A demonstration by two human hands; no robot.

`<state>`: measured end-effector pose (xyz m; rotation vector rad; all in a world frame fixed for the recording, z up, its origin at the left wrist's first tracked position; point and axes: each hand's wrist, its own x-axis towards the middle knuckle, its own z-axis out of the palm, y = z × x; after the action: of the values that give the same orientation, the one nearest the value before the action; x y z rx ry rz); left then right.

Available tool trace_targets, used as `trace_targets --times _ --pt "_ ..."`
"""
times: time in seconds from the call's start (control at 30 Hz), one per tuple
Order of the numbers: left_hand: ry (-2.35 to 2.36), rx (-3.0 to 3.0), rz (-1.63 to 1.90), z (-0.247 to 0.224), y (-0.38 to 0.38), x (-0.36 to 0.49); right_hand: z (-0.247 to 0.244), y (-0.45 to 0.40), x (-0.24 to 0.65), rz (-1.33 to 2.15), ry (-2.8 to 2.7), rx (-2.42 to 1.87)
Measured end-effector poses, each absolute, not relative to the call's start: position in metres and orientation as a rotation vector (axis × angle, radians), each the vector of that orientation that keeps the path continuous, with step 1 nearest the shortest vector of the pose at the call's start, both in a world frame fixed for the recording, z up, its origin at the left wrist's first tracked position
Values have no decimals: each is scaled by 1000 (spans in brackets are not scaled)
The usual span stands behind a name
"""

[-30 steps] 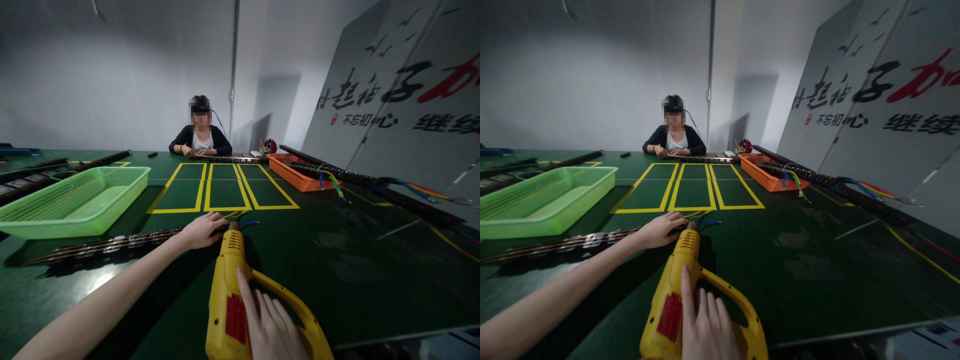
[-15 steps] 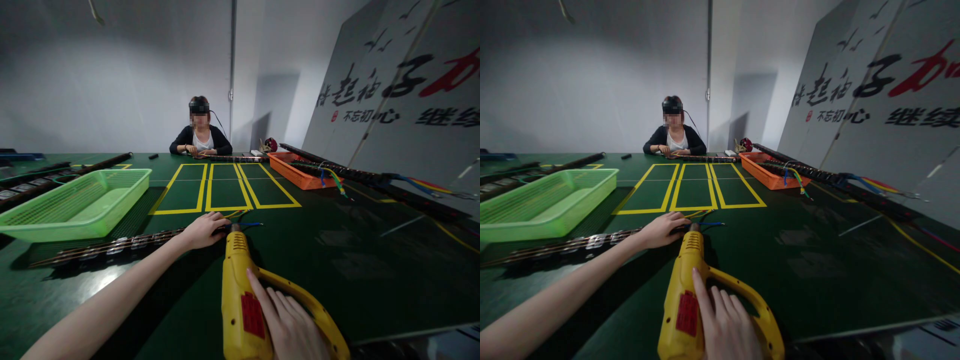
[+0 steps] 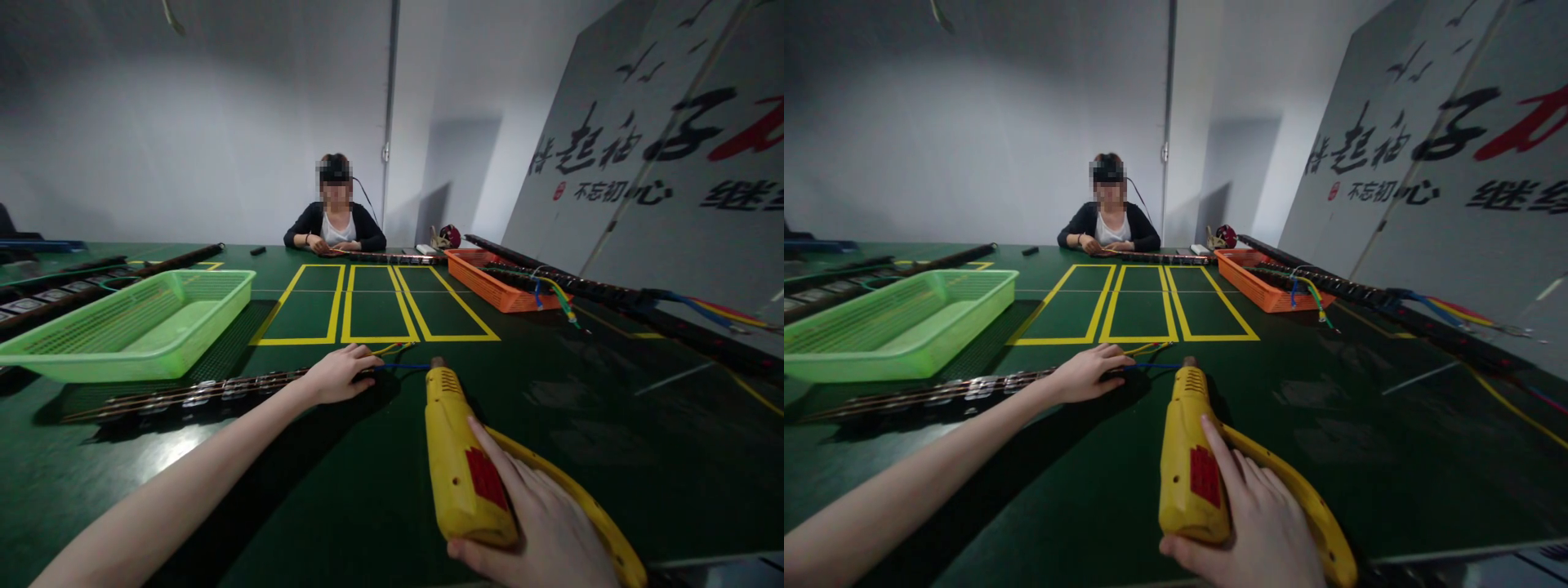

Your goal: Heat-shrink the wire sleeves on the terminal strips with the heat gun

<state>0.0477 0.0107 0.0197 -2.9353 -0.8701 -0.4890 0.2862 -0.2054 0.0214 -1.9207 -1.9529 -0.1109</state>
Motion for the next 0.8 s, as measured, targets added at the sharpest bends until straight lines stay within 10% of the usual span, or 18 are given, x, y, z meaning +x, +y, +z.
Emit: trace_targets --times 0.8 --pt "-883 -2962 -518 19 12 49 -4 -200 221 -555 -2065 -1578"
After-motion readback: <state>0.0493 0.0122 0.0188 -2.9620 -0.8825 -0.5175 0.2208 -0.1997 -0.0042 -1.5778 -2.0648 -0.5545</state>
